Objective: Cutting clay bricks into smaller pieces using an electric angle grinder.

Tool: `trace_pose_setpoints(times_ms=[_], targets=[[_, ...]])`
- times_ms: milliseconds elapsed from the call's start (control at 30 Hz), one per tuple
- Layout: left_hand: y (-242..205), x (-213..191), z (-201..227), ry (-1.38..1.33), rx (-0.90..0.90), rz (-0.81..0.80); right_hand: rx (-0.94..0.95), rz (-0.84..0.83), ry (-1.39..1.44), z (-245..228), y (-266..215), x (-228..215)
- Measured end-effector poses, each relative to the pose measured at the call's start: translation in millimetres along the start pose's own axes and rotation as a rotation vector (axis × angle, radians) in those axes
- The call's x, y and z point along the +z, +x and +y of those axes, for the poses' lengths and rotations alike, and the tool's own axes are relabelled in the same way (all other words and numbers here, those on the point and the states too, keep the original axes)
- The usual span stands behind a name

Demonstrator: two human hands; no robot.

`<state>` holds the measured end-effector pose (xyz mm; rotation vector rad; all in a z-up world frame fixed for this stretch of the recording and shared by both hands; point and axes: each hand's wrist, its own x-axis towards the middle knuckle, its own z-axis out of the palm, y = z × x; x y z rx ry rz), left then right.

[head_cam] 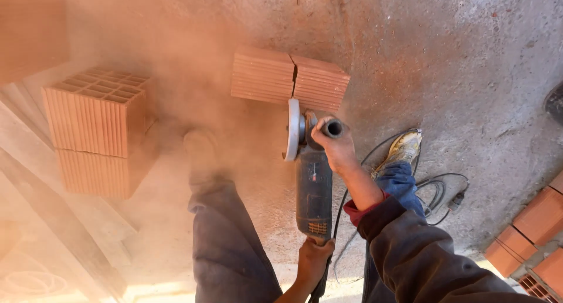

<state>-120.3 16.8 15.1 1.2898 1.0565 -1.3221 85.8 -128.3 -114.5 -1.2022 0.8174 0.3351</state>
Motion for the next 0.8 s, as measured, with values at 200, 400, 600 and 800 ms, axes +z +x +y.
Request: trace_pose_setpoints(times_ms=[200, 400, 600, 800], targets=[[-16, 0, -60, -0.042, 0.018, 0.004, 0.12, -0.036, -0.023, -8, -55, -27], [-29, 11, -12, 0.0, -0.251, -0.358, -0.062, 0.148, 0.185, -71, -87, -89], [-23, 71, 72, 0.497, 0.007, -0.237, -0.31, 0.237, 0.269, -97, -53, -167], [13, 84, 112, 0.539, 0.067, -0.288, -0.312, 0.304, 0.513, -112, -16, -229]])
